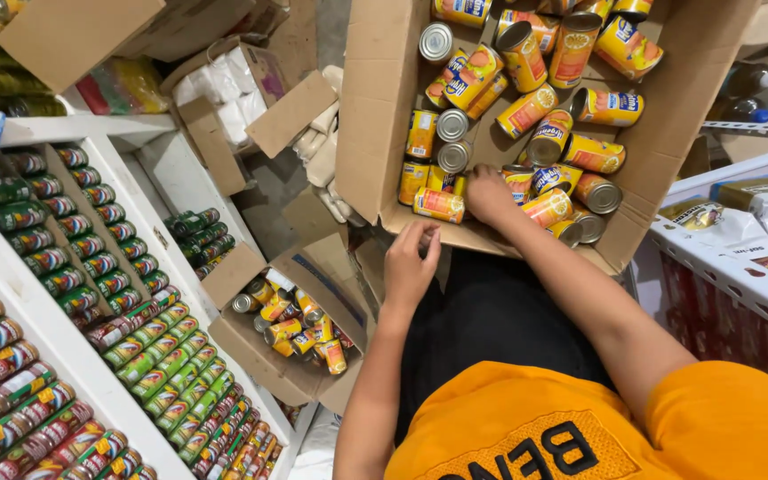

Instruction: Remove canned goods from a cardboard box and place them onto retail shelves in an organized manner.

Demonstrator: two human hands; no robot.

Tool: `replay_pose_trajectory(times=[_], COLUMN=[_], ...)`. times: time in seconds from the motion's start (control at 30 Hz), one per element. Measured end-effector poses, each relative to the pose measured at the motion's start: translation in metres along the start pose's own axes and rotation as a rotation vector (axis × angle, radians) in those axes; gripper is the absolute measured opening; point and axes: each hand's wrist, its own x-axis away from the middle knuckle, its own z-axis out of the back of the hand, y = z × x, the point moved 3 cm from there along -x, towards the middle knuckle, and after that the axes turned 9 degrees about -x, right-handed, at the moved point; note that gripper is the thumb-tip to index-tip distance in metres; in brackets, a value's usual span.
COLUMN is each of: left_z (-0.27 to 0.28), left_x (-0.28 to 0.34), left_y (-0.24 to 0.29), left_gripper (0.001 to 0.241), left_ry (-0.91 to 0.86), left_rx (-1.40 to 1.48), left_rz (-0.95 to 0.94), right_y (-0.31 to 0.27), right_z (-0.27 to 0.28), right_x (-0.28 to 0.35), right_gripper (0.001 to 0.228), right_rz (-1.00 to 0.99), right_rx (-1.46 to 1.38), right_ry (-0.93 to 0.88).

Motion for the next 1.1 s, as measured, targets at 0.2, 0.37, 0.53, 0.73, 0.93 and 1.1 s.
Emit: replay_pose_trajectory(times=[0.2,0.37,0.53,0.73,0.93,1.1], left_z=[-0.016,-0.03,-0.034,-0.036,-0.059,-0.037], left_x=[-0.014,-0.012,-0.005,-0.011,-0.013,-0.006], left_y=[-0.002,-0.008,-0.016,-0.001,-0.024,-0.038], left_gripper=[0.025,0.036,0.048,0.074,0.078,0.07], left_ry=[-0.068,-0.087,-0.098,-0.083,-0.043,0.059], left_rx=[-0.097,-0.093,-0.07,-0.111,-0.157,0.036], left_rz=[-0.039,-0.005,-0.019,-0.085,-0.072,0.196], right_y=[0.02,0.011,-0.021,-0.099,-0.037,0.06], right_z=[-0.025,-0.009,0.028,0.144,0.099,-0.003], right_x=[-0.029,-0.035,-0.025,0.027,0.021,-0.014], right_gripper=[0.044,0.057,0.064,0.056,0.045,0.038], right_rz=[-0.053,-0.178,-0.112,-0.095,-0.215,-0.074], right_rx=[0.19,-0.011,0.017,-0.193,-1.031,-0.546], right_ry=[-0.111,-0.07,-0.039,0.004,-0.268,-0.109])
